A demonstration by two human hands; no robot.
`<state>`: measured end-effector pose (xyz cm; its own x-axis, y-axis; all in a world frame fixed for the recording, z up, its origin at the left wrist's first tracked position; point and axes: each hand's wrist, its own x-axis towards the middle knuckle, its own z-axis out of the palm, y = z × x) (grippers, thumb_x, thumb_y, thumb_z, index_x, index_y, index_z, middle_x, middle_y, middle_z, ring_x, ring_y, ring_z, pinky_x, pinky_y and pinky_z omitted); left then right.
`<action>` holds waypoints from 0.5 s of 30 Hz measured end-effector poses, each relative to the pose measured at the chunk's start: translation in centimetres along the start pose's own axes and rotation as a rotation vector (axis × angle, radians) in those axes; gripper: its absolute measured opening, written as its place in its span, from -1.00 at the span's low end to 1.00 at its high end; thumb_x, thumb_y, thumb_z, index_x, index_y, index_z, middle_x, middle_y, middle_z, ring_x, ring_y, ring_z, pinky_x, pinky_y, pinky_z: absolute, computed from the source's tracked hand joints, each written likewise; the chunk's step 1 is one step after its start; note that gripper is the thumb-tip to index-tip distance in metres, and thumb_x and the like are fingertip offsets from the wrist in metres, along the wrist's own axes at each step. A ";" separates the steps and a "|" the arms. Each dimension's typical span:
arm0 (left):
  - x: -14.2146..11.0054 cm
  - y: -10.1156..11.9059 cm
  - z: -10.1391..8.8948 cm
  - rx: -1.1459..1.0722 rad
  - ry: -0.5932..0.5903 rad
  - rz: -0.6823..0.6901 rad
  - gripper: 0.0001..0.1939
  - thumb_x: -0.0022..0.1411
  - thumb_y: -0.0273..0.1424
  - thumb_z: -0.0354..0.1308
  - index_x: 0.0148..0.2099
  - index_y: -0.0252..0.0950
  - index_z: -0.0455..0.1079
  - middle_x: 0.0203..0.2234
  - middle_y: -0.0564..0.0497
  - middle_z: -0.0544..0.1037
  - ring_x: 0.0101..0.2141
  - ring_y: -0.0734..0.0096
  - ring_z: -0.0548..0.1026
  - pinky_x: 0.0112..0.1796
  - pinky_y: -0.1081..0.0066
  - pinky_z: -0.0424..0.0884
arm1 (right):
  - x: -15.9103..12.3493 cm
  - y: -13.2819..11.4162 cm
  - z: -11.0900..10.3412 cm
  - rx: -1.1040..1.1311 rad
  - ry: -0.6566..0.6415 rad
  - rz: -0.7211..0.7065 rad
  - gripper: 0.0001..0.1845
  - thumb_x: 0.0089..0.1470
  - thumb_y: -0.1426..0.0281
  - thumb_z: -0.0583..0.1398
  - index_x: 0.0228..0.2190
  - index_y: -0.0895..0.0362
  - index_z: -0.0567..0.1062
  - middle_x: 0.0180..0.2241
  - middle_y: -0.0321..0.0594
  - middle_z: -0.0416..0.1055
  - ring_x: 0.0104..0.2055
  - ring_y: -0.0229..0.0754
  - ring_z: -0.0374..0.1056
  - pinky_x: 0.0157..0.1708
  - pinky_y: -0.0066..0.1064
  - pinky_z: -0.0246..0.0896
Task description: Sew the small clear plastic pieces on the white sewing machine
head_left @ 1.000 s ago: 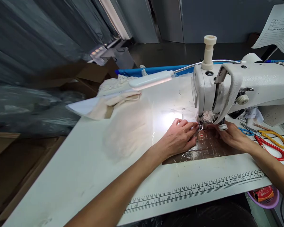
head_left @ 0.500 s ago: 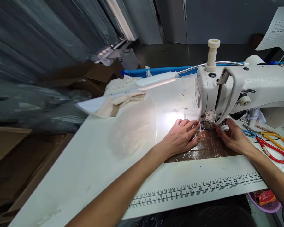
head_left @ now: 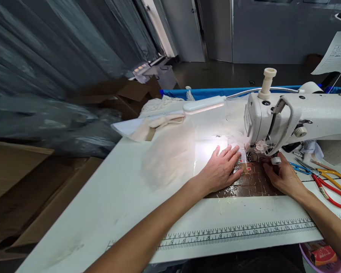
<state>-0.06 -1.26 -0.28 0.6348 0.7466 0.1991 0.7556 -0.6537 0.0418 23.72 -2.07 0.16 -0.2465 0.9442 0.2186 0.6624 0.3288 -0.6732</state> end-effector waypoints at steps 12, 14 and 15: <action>3.0 -5.8 -3.4 0.015 0.049 0.083 -0.71 0.36 -0.54 -0.13 -0.01 -0.31 0.37 -0.02 -0.14 0.51 -0.08 0.23 0.51 -0.11 0.27 0.42 | -0.4 0.6 0.9 -0.129 0.008 -0.058 -0.75 0.17 0.31 0.03 -0.25 0.09 0.47 -0.17 -0.06 0.41 -0.30 -0.09 0.41 -0.30 -0.23 0.41; 4.3 -6.1 -2.9 -0.013 0.004 0.106 -0.69 0.31 -0.61 -0.11 -0.06 -0.31 0.41 -0.14 -0.11 0.55 -0.13 0.29 0.51 -0.11 0.33 0.40 | -0.4 0.9 1.1 -0.154 0.021 -0.067 -0.74 0.16 0.31 0.04 -0.23 0.11 0.48 -0.17 -0.06 0.41 -0.25 -0.08 0.42 -0.26 -0.23 0.42; 4.9 -6.1 -2.6 -0.025 -0.028 0.105 -0.71 0.30 -0.61 -0.09 -0.09 -0.31 0.42 -0.18 -0.10 0.55 -0.15 0.31 0.51 -0.10 0.35 0.38 | -0.4 1.0 1.2 -0.165 0.026 -0.070 -0.74 0.15 0.32 0.04 -0.22 0.11 0.48 -0.17 -0.06 0.41 -0.22 -0.07 0.43 -0.24 -0.22 0.42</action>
<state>-2.01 6.04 2.96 0.7151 0.6765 0.1761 0.6803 -0.7314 0.0469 23.64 -2.13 -1.40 -0.2789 0.9184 0.2806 0.7518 0.3906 -0.5312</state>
